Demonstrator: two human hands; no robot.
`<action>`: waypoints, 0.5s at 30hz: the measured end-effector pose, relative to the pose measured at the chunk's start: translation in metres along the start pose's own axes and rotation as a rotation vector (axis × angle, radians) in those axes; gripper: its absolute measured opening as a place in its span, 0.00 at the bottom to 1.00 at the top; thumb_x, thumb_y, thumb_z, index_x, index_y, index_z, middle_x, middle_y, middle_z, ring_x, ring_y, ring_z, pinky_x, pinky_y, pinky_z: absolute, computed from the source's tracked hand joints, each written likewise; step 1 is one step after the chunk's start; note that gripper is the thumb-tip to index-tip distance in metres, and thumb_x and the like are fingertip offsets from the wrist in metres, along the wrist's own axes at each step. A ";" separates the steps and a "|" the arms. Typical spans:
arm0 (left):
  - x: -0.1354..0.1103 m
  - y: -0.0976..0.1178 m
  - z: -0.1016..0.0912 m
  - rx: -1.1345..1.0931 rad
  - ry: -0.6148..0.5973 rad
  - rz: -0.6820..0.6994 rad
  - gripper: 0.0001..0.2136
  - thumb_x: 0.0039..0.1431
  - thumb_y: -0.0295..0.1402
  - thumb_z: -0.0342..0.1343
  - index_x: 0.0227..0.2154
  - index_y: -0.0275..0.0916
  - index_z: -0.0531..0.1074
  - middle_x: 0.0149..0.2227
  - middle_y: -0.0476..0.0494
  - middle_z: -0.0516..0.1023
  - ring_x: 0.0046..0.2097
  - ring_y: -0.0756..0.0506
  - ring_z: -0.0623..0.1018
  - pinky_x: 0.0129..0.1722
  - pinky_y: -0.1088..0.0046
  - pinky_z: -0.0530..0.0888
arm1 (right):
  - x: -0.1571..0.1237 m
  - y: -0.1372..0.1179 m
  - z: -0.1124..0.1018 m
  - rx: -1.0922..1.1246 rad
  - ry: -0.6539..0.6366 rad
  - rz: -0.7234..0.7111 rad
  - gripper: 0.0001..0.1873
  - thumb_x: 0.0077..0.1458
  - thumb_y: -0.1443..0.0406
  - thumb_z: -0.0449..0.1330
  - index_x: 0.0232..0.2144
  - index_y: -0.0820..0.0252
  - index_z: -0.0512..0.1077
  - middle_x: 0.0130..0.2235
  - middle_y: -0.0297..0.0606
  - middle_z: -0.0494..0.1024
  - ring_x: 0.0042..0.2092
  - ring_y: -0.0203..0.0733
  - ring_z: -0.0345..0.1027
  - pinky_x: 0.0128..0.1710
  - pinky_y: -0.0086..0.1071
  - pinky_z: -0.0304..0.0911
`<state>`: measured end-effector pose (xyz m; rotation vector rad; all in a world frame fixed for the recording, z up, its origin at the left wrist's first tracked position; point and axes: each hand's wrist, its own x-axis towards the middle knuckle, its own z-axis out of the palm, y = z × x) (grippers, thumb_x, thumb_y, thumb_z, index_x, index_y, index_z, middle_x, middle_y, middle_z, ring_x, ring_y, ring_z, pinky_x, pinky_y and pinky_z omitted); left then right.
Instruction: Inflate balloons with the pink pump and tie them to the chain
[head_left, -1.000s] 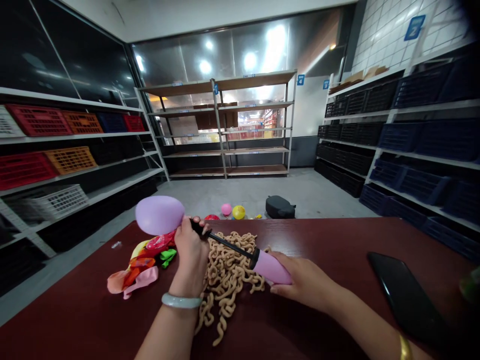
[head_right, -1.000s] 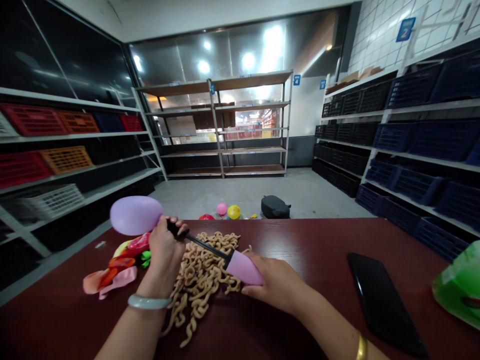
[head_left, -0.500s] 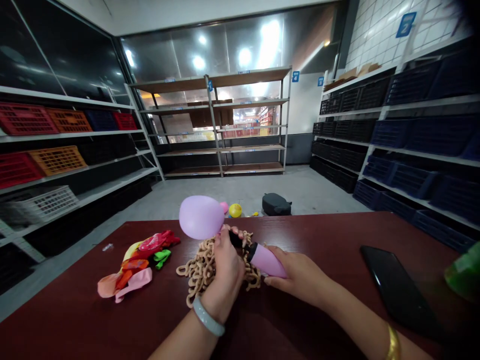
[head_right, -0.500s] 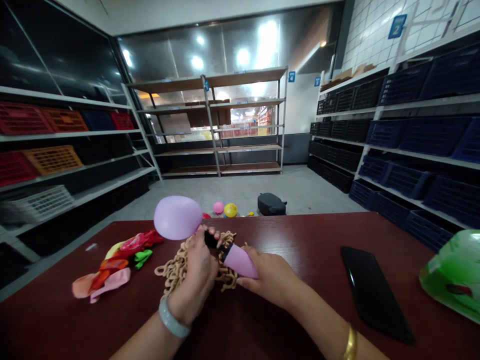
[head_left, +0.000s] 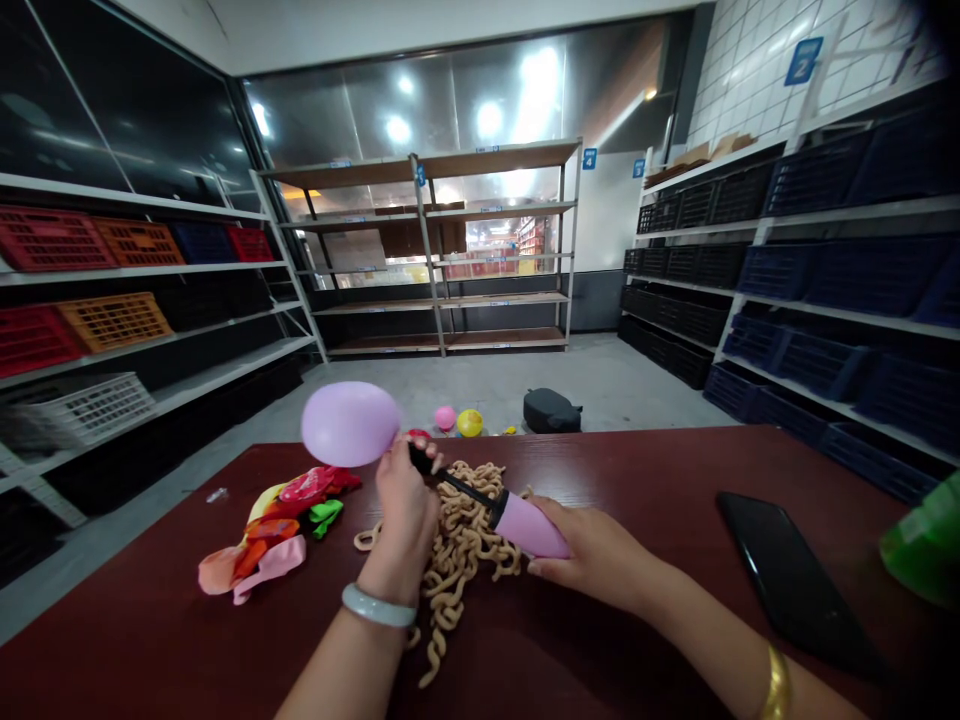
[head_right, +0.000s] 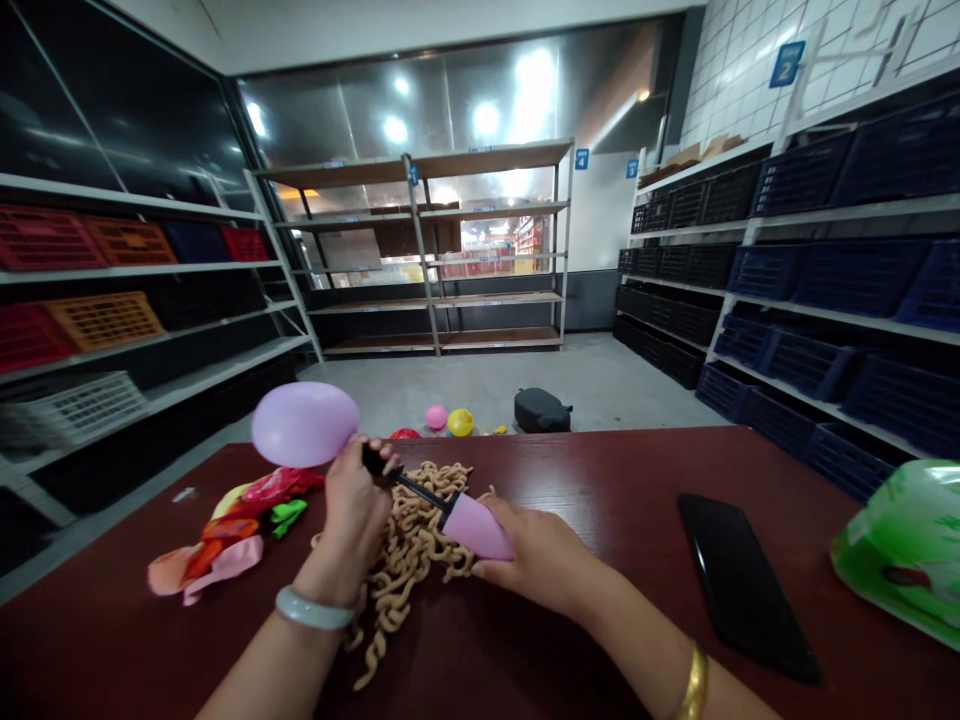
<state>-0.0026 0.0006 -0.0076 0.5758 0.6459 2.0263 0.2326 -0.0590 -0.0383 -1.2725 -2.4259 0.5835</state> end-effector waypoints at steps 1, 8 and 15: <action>0.008 0.007 -0.004 -0.004 0.013 0.022 0.11 0.48 0.30 0.61 0.27 0.39 0.61 0.23 0.53 0.65 0.24 0.52 0.68 0.19 0.78 0.60 | -0.001 0.001 -0.001 0.000 -0.008 -0.009 0.39 0.51 0.52 0.61 0.63 0.52 0.56 0.61 0.41 0.67 0.56 0.54 0.66 0.53 0.41 0.60; 0.017 0.017 -0.009 -0.035 0.053 0.070 0.10 0.48 0.29 0.59 0.28 0.38 0.61 0.23 0.54 0.65 0.23 0.54 0.66 0.19 0.80 0.59 | -0.008 0.009 -0.012 -0.037 -0.010 -0.024 0.37 0.53 0.49 0.59 0.63 0.50 0.56 0.55 0.39 0.73 0.51 0.53 0.70 0.47 0.39 0.62; -0.024 -0.023 0.010 -0.011 -0.004 -0.025 0.12 0.49 0.31 0.61 0.28 0.39 0.61 0.24 0.54 0.66 0.23 0.53 0.67 0.19 0.79 0.61 | -0.008 0.006 -0.010 -0.044 0.009 -0.018 0.38 0.54 0.49 0.59 0.63 0.50 0.55 0.54 0.40 0.74 0.50 0.54 0.71 0.46 0.40 0.63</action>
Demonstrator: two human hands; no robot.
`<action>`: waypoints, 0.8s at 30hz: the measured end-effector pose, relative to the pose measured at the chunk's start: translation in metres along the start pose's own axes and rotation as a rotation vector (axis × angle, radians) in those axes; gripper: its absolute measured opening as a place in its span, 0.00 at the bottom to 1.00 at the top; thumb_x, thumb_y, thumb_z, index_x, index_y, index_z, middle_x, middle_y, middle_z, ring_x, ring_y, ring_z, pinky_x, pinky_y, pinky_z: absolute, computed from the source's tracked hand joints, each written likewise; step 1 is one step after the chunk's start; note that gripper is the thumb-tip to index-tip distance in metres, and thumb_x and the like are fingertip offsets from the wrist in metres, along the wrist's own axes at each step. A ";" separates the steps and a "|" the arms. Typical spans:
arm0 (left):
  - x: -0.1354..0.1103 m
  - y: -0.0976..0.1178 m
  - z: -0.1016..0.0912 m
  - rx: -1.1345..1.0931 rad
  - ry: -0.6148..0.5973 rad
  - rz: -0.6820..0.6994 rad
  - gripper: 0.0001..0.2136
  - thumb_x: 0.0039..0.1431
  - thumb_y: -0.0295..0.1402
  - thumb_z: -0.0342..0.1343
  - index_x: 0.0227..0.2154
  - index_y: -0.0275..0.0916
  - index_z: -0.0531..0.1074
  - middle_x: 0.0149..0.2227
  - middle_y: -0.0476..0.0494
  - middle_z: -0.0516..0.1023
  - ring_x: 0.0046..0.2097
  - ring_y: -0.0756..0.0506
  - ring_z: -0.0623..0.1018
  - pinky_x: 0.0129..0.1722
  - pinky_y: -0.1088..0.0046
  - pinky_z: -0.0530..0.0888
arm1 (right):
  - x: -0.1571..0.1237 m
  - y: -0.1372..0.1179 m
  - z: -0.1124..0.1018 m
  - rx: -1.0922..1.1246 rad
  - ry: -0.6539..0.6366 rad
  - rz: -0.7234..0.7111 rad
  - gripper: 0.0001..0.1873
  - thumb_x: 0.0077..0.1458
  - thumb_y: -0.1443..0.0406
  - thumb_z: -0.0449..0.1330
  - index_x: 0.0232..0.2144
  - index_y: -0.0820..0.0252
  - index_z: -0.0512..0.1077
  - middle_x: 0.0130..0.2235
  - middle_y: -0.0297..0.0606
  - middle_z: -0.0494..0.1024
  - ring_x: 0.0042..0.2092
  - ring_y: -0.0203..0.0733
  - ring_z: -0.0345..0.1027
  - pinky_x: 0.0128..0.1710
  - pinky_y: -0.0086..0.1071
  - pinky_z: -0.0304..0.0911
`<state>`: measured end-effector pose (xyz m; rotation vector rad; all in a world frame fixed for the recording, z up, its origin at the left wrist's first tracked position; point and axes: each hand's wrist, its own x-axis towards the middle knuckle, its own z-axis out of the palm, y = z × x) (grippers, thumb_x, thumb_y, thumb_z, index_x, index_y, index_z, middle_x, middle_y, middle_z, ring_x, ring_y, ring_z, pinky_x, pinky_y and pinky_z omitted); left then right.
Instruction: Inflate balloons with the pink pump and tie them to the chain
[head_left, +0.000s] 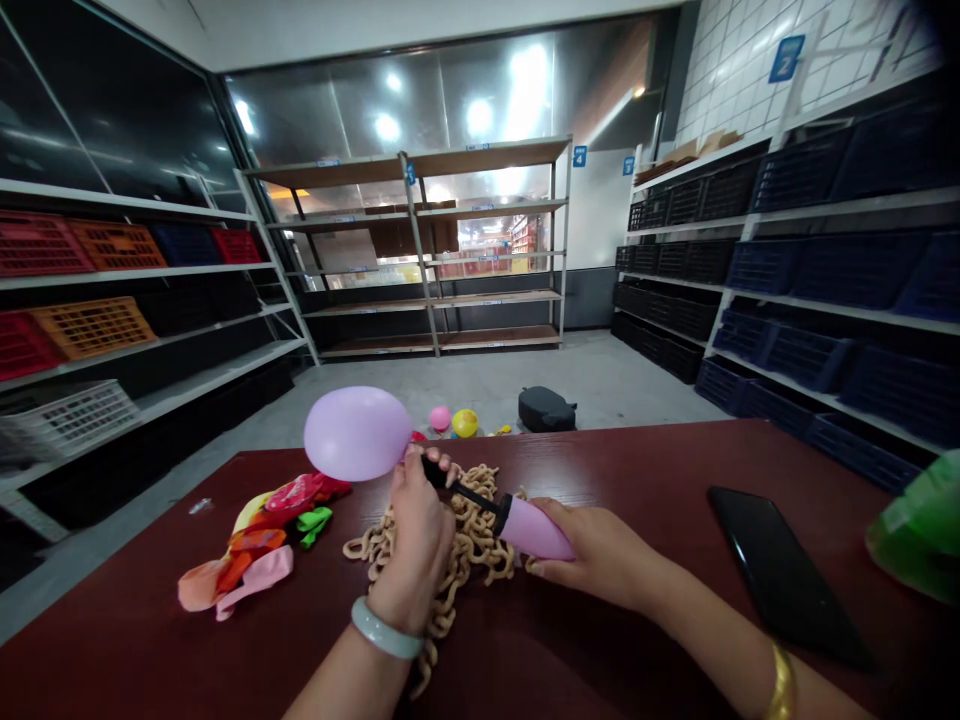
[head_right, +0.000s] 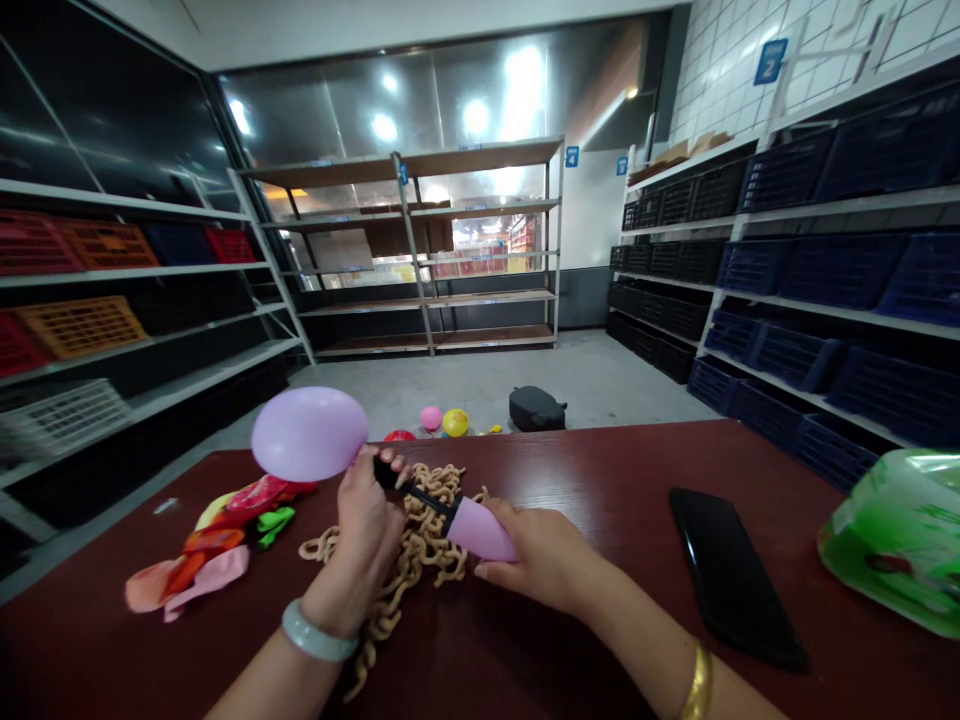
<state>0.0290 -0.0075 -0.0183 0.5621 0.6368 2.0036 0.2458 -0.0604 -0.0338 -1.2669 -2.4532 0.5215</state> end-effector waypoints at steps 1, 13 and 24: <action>-0.008 -0.006 0.003 0.008 0.000 -0.014 0.12 0.49 0.32 0.61 0.28 0.39 0.61 0.24 0.54 0.65 0.23 0.53 0.67 0.19 0.78 0.61 | 0.001 -0.001 0.001 0.009 0.007 -0.001 0.38 0.54 0.50 0.59 0.63 0.51 0.55 0.55 0.40 0.74 0.51 0.53 0.71 0.47 0.40 0.63; -0.034 -0.013 0.017 0.048 -0.043 -0.061 0.12 0.53 0.36 0.60 0.27 0.39 0.62 0.24 0.52 0.66 0.23 0.53 0.67 0.21 0.77 0.65 | 0.007 -0.007 0.010 0.060 0.030 0.021 0.40 0.54 0.50 0.59 0.64 0.56 0.54 0.61 0.45 0.66 0.55 0.55 0.67 0.52 0.43 0.61; 0.046 0.044 -0.022 -0.041 0.038 0.114 0.10 0.54 0.35 0.59 0.28 0.39 0.62 0.23 0.52 0.66 0.23 0.52 0.68 0.19 0.79 0.60 | 0.005 0.006 0.002 0.036 -0.024 -0.014 0.38 0.52 0.49 0.60 0.62 0.50 0.57 0.59 0.38 0.69 0.55 0.53 0.67 0.52 0.40 0.60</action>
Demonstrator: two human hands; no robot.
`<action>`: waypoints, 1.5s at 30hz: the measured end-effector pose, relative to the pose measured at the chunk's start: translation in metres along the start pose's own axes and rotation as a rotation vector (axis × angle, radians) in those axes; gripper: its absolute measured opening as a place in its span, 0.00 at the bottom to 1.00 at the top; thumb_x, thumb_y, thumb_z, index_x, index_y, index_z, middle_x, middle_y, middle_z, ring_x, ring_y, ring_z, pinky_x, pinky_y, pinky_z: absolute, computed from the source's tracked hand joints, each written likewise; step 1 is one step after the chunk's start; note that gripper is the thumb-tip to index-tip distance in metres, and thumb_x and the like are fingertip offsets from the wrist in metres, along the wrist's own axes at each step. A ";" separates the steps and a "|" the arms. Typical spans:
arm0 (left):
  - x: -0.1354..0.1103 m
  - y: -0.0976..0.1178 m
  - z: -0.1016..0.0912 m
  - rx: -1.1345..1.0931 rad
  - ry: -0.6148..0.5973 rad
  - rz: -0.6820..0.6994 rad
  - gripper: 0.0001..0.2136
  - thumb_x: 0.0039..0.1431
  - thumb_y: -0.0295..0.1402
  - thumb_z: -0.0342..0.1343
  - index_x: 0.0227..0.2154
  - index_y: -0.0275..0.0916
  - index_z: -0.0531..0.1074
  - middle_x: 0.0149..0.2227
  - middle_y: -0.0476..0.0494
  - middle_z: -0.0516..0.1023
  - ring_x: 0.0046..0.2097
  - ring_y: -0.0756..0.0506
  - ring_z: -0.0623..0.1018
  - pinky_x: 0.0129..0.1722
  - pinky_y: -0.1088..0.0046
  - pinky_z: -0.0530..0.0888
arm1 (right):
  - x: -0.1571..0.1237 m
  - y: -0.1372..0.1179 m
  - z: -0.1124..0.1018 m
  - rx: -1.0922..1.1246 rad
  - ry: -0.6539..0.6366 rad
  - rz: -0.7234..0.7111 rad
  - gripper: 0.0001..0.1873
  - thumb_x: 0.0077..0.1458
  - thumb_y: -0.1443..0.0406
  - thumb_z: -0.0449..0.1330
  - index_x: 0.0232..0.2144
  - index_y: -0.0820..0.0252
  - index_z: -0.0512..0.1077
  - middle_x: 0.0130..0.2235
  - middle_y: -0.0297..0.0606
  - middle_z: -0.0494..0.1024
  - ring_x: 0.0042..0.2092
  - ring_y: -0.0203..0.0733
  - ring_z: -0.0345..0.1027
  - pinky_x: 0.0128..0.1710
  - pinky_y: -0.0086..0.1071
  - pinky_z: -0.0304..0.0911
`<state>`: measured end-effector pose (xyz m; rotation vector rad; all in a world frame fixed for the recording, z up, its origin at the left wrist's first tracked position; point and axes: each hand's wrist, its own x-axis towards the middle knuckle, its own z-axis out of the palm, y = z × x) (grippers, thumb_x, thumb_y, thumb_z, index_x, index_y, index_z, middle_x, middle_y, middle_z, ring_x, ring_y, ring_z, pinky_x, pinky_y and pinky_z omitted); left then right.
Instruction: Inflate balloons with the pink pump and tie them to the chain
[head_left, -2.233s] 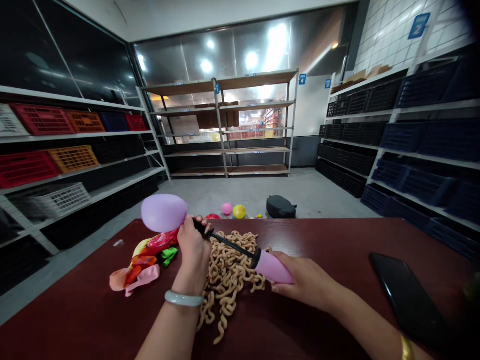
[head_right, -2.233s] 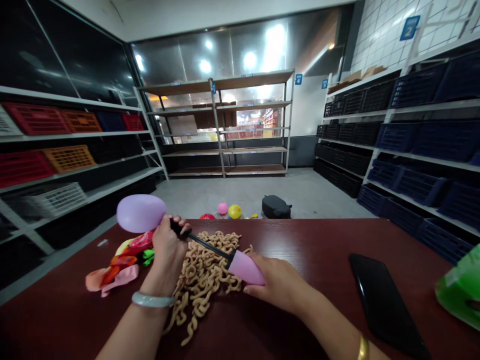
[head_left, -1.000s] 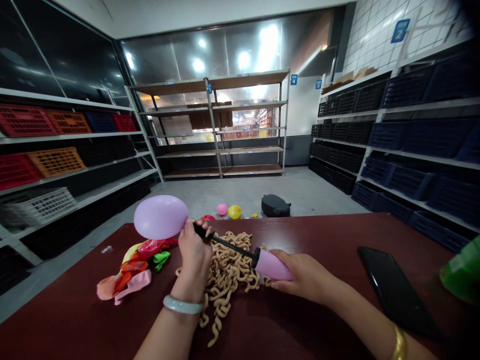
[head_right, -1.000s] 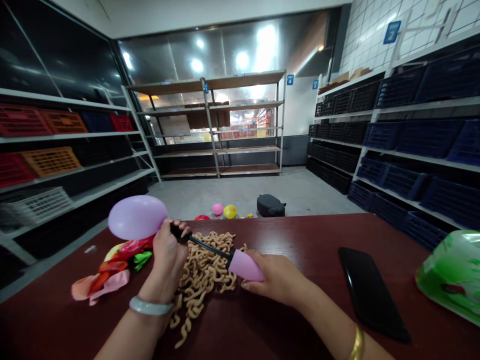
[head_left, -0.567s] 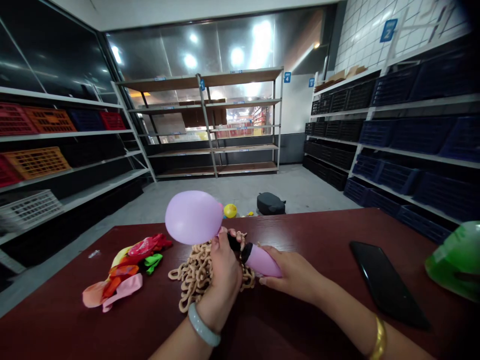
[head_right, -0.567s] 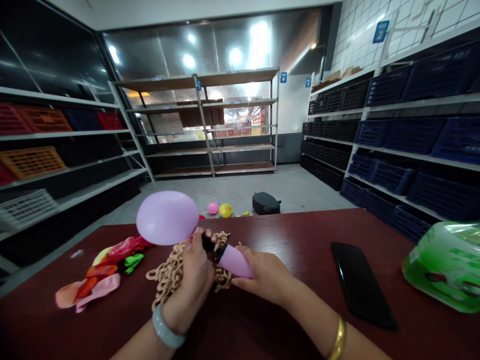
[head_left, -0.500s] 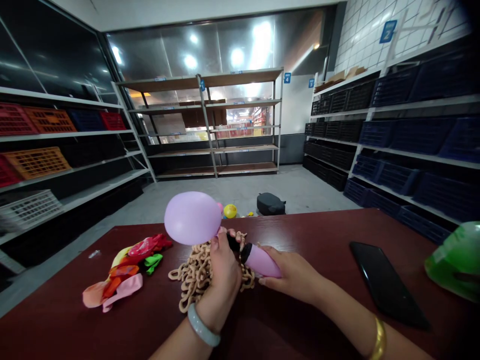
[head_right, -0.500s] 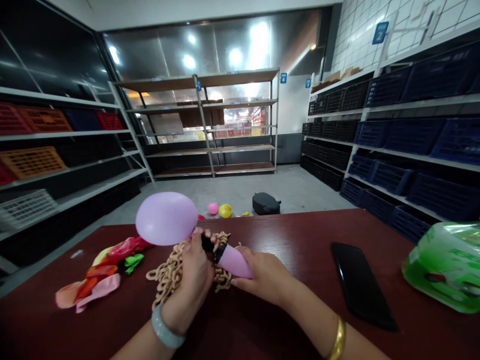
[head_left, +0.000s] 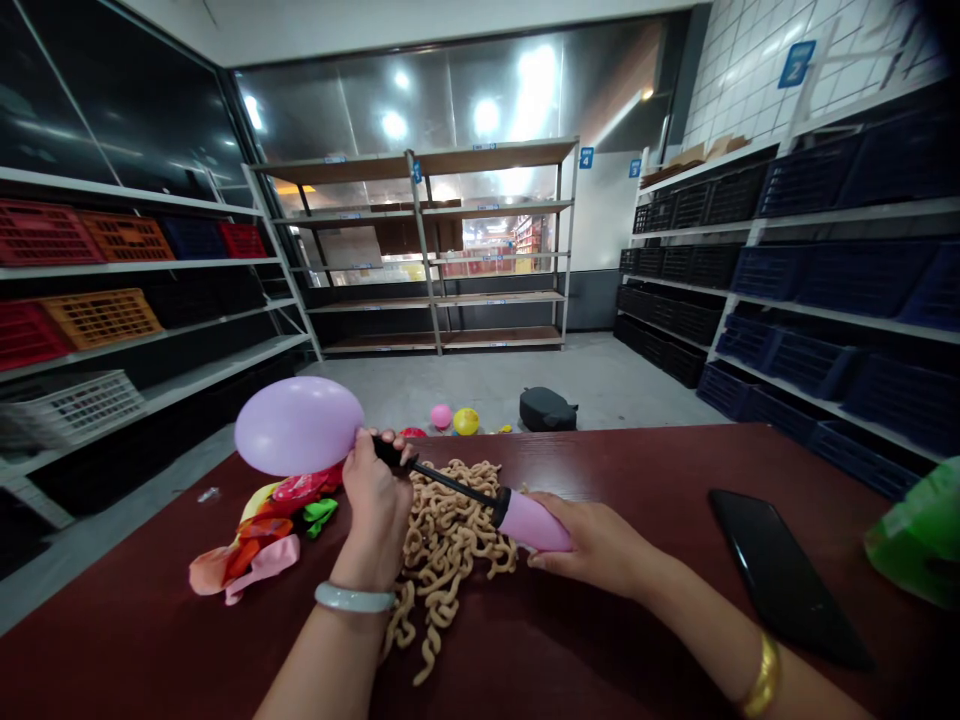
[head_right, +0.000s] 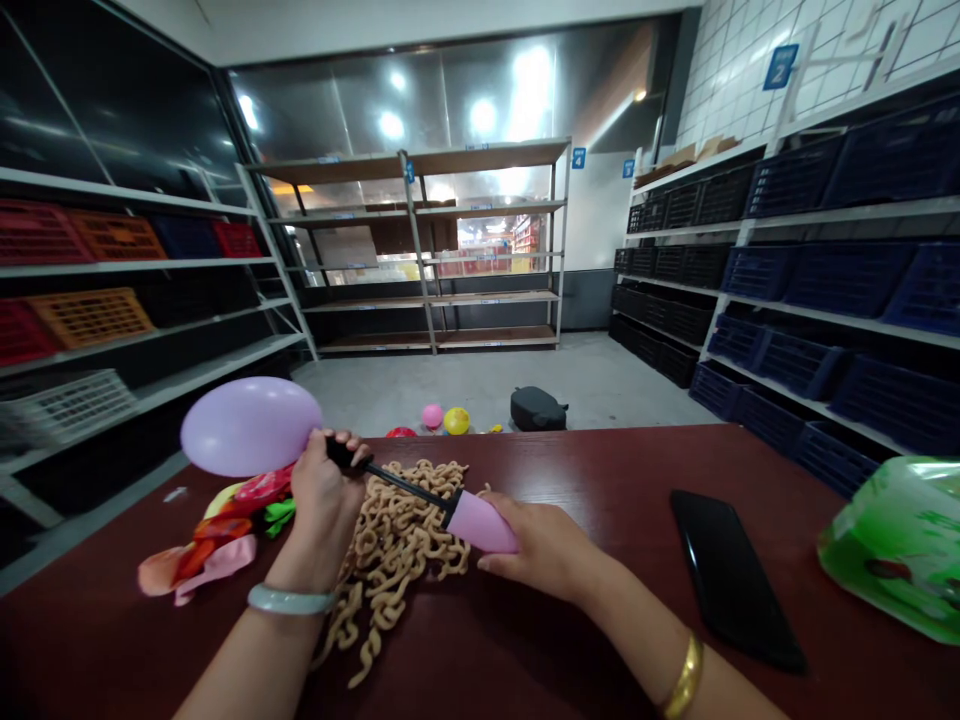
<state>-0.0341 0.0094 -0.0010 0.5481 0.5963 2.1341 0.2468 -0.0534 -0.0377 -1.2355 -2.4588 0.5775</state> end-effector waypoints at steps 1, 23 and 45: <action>0.000 -0.001 -0.001 -0.004 0.001 -0.001 0.10 0.54 0.34 0.59 0.28 0.38 0.62 0.23 0.52 0.66 0.23 0.52 0.68 0.19 0.78 0.60 | -0.001 0.002 -0.001 -0.011 0.000 -0.001 0.38 0.53 0.49 0.60 0.62 0.50 0.57 0.59 0.39 0.70 0.55 0.53 0.67 0.51 0.40 0.61; -0.057 -0.041 0.026 0.036 -0.115 -0.163 0.11 0.53 0.35 0.61 0.28 0.39 0.63 0.24 0.52 0.66 0.24 0.52 0.68 0.21 0.78 0.64 | 0.007 -0.015 0.004 0.003 0.064 0.039 0.37 0.54 0.51 0.60 0.63 0.53 0.56 0.57 0.43 0.72 0.52 0.54 0.69 0.49 0.39 0.62; -0.091 -0.060 0.026 0.014 -0.104 -0.258 0.10 0.55 0.36 0.60 0.29 0.38 0.64 0.25 0.50 0.68 0.26 0.51 0.70 0.25 0.76 0.67 | 0.000 -0.005 0.002 -0.016 0.072 0.014 0.37 0.54 0.49 0.59 0.63 0.52 0.56 0.59 0.42 0.69 0.54 0.54 0.68 0.49 0.39 0.63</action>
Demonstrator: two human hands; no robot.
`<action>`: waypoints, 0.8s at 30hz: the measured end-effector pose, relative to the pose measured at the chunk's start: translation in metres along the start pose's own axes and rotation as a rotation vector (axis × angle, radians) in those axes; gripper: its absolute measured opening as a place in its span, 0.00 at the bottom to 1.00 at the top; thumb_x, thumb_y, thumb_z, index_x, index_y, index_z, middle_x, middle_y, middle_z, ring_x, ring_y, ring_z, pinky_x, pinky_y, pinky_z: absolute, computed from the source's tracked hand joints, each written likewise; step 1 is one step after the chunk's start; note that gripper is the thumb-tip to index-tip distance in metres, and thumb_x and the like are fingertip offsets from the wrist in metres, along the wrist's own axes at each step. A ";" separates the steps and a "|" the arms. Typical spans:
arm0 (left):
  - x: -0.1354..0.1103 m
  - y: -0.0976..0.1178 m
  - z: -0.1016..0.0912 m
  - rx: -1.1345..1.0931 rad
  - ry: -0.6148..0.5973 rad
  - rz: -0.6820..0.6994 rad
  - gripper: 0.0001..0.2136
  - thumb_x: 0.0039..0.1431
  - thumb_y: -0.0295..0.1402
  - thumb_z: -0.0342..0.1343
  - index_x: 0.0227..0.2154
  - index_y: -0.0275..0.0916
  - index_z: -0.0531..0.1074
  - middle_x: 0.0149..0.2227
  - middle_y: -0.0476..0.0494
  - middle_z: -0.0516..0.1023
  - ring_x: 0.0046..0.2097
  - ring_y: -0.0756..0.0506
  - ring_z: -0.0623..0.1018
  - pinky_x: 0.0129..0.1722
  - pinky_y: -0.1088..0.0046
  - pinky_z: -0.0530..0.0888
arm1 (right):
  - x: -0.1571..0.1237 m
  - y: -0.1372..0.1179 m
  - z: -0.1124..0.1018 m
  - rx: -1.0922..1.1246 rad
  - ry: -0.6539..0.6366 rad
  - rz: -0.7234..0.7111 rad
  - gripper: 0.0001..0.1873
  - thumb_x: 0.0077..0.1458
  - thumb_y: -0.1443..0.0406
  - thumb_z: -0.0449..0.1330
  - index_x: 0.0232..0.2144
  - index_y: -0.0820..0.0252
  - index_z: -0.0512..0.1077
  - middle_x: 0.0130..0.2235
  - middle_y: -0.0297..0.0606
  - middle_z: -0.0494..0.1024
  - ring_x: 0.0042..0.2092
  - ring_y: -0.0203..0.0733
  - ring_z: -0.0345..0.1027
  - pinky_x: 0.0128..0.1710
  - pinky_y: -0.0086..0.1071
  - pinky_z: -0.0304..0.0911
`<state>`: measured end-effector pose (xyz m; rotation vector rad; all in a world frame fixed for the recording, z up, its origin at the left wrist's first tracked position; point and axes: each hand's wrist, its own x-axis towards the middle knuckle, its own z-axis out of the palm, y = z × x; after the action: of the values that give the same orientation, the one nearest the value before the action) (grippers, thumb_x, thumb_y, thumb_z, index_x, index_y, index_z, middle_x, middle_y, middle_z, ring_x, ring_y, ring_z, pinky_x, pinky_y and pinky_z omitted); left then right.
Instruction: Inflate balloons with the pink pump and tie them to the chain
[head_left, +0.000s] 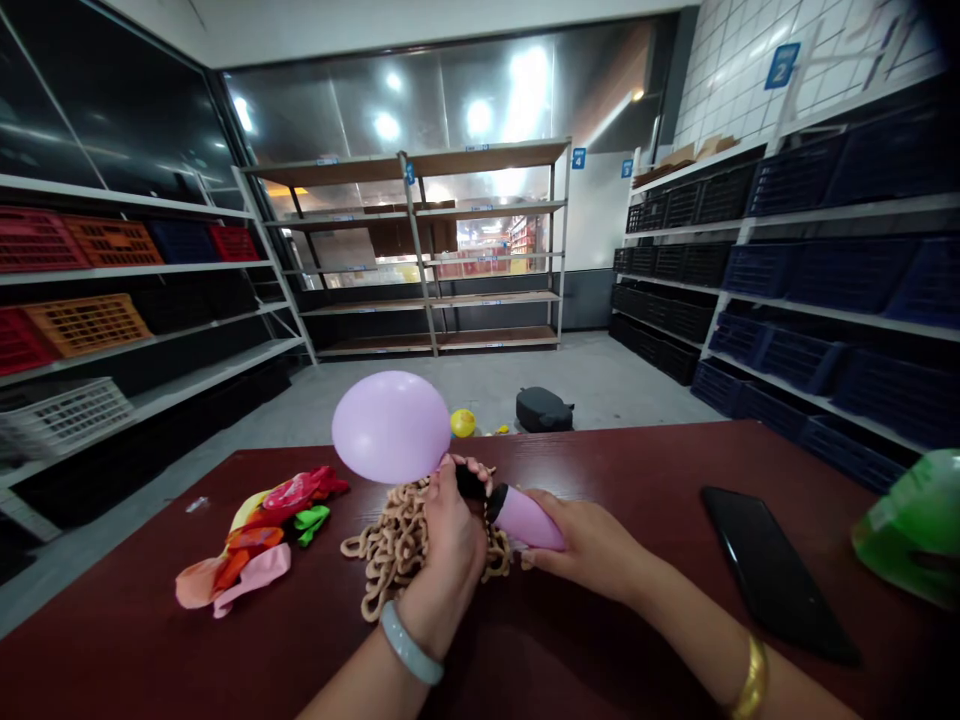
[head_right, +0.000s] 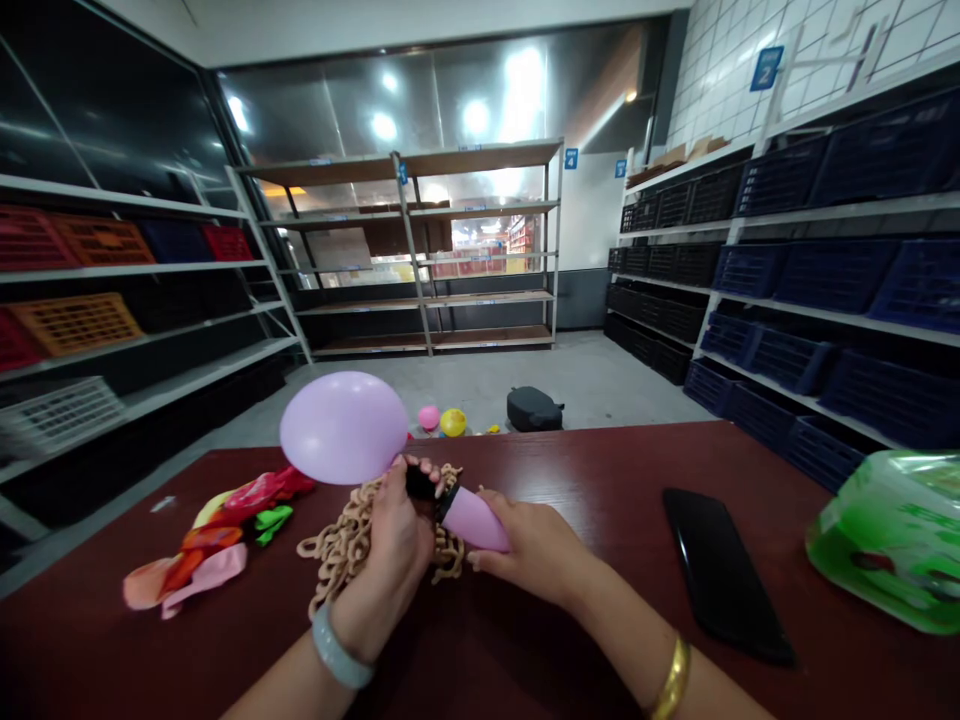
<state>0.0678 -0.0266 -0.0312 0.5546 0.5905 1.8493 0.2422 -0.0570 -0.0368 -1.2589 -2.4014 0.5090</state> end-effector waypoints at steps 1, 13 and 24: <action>-0.003 0.000 0.002 0.008 0.002 0.002 0.10 0.55 0.36 0.59 0.29 0.38 0.64 0.25 0.50 0.68 0.26 0.51 0.69 0.25 0.76 0.67 | 0.000 -0.001 0.001 0.005 0.000 0.000 0.38 0.54 0.49 0.59 0.63 0.52 0.56 0.60 0.43 0.68 0.54 0.54 0.68 0.49 0.40 0.62; 0.050 0.062 -0.021 -0.032 0.017 0.183 0.10 0.53 0.34 0.60 0.27 0.37 0.63 0.23 0.52 0.64 0.23 0.53 0.67 0.18 0.80 0.60 | 0.001 0.000 0.004 0.019 -0.033 -0.048 0.39 0.53 0.49 0.60 0.63 0.52 0.56 0.61 0.40 0.67 0.56 0.54 0.67 0.53 0.42 0.61; 0.060 0.064 -0.028 -0.059 0.043 0.176 0.11 0.54 0.35 0.60 0.28 0.37 0.63 0.24 0.52 0.65 0.24 0.53 0.68 0.20 0.80 0.61 | -0.003 0.012 -0.006 -0.037 -0.033 -0.037 0.37 0.54 0.49 0.59 0.63 0.49 0.57 0.56 0.39 0.73 0.52 0.54 0.70 0.48 0.41 0.63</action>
<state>-0.0149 0.0061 -0.0066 0.5431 0.5277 2.0420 0.2549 -0.0523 -0.0382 -1.2280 -2.4677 0.4803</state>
